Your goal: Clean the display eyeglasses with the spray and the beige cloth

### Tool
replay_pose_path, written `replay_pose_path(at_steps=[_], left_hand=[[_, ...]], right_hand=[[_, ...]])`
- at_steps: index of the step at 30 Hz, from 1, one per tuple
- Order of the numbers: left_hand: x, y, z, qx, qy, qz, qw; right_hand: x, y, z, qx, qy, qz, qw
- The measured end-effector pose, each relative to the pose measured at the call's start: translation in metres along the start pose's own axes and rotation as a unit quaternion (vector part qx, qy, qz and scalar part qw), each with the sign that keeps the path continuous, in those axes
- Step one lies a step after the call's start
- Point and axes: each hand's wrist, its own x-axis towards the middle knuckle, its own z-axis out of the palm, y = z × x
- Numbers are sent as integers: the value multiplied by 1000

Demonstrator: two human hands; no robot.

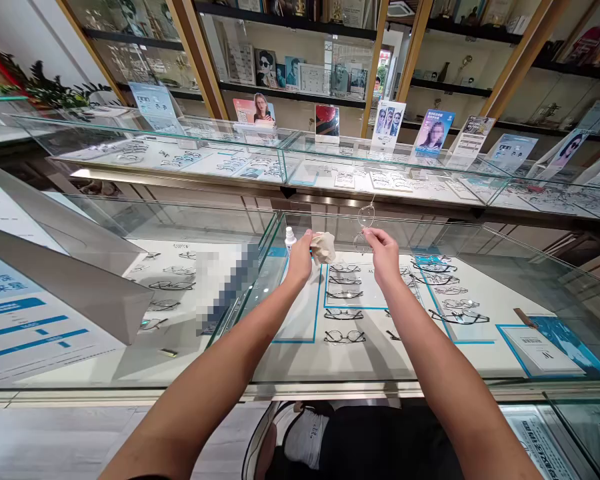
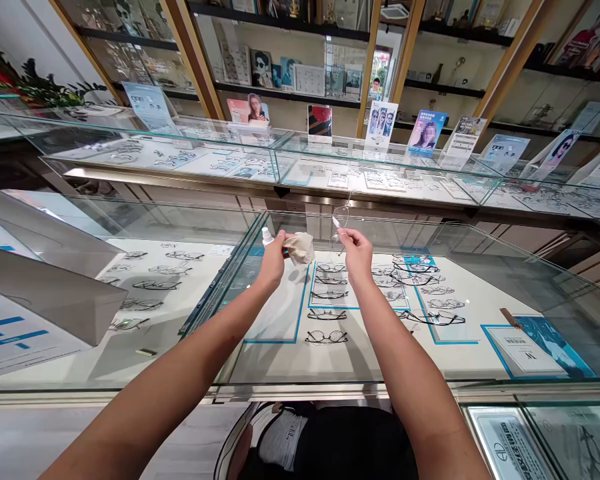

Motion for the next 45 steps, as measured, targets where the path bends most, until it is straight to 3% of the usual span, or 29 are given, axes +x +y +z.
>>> replay_pose_path(at_steps=[2, 4, 8, 12, 15, 20, 26, 30, 39, 45], left_hand=[[-5, 0, 0, 109, 1, 77, 991], [-10, 0, 0, 230, 1, 148, 962], [-18, 1, 1, 400, 31, 251, 881], [-20, 3, 2, 401, 90, 364, 836], [-18, 3, 1, 387, 77, 432, 811], [-15, 2, -2, 366, 54, 465, 804], [-17, 6, -2, 352, 38, 459, 815], [-18, 6, -1, 353, 27, 442, 824], [-18, 9, -2, 323, 58, 431, 841], [-17, 9, -5, 309, 76, 420, 850]], right_hand=[[1, 1, -1, -42, 14, -50, 998], [0, -1, -4, -122, 25, -115, 986], [-5, -10, -9, -346, 25, -238, 907], [-10, -18, -10, -492, -15, -310, 813], [-14, -22, -7, -547, -55, -350, 758], [-19, -30, -3, -581, -87, -375, 717], [-21, -37, -4, -596, -100, -371, 705], [-22, -38, -4, -589, -89, -363, 717], [-27, -39, -2, -510, -48, -344, 787], [-16, -25, -6, -455, -40, -292, 840]])
